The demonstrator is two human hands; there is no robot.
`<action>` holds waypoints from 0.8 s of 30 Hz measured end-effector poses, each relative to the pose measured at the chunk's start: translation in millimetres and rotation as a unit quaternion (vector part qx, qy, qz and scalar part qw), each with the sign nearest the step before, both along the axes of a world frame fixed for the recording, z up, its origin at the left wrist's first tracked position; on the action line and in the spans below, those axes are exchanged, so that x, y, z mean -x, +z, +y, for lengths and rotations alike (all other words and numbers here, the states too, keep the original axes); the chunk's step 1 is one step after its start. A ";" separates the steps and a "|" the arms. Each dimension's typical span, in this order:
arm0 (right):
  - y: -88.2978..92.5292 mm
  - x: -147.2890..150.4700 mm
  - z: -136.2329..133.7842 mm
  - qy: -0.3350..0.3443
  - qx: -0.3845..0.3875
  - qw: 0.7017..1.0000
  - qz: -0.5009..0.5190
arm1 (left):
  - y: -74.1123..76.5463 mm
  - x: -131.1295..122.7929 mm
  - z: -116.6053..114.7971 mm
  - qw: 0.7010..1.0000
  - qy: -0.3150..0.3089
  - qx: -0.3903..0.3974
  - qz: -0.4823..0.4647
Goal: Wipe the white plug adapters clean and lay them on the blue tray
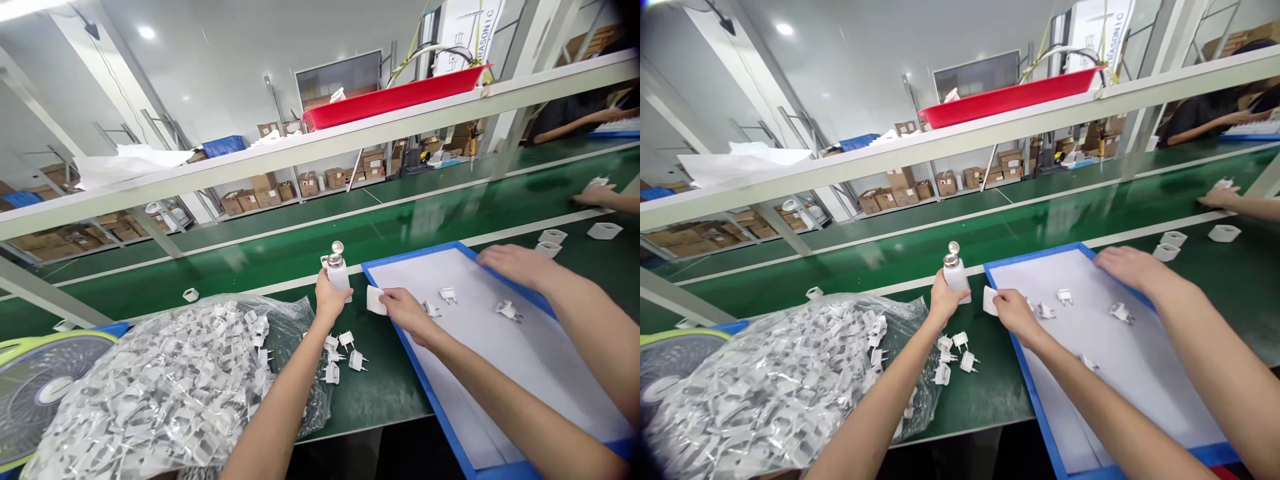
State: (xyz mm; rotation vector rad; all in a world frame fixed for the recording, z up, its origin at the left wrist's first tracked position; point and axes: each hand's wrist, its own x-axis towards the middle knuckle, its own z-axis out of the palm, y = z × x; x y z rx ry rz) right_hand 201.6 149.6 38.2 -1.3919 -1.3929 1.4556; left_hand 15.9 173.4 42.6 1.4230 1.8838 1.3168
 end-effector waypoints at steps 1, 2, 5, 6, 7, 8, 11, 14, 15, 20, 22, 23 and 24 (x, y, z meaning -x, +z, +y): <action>-2.0 3.6 1.5 0.019 -0.017 0.999 -0.032 | 5.1 1.4 -5.2 1.000 0.009 0.000 -0.001; -3.9 7.7 2.5 0.041 -0.033 0.997 -0.060 | 11.0 2.8 -12.4 1.000 0.019 -0.003 -0.001; -8.8 20.4 2.3 0.114 -0.072 0.984 -0.114 | 30.8 5.7 -47.2 0.998 0.041 -0.038 -0.006; -9.9 23.3 1.8 0.133 -0.080 0.980 -0.123 | 36.6 6.0 -62.3 0.997 0.048 -0.062 -0.013; -10.5 24.9 1.3 0.147 -0.087 0.977 -0.129 | 40.9 6.0 -78.4 0.993 0.054 -0.101 -0.030; -10.6 25.2 1.1 0.155 -0.091 0.975 -0.132 | 43.3 5.6 -94.9 0.989 0.059 -0.131 -0.048; -6.8 18.1 1.7 0.132 -0.088 0.980 -0.122 | 35.7 2.9 -140.0 0.980 0.086 -0.171 -0.055; 1.5 6.2 -1.3 0.071 -0.059 0.992 -0.086 | 8.9 -2.2 -171.4 0.990 0.055 -0.127 0.012; 4.6 2.9 -4.2 0.051 -0.045 0.995 -0.067 | -1.8 -4.4 -178.1 0.995 0.024 -0.094 0.038; 18.7 -1.5 -33.1 -0.041 0.043 0.997 0.053 | -43.9 -14.6 -184.7 0.979 -0.114 -0.009 0.170; 23.3 0.3 -49.0 -0.070 0.070 0.990 0.096 | -51.5 -16.9 -178.6 0.964 -0.139 0.003 0.225; 25.2 1.3 -57.7 -0.082 0.079 0.987 0.113 | -53.4 -17.6 -175.2 0.957 -0.147 0.015 0.249; 26.5 2.4 -66.7 -0.092 0.086 0.984 0.127 | -54.1 -18.1 -172.3 0.951 -0.153 0.027 0.266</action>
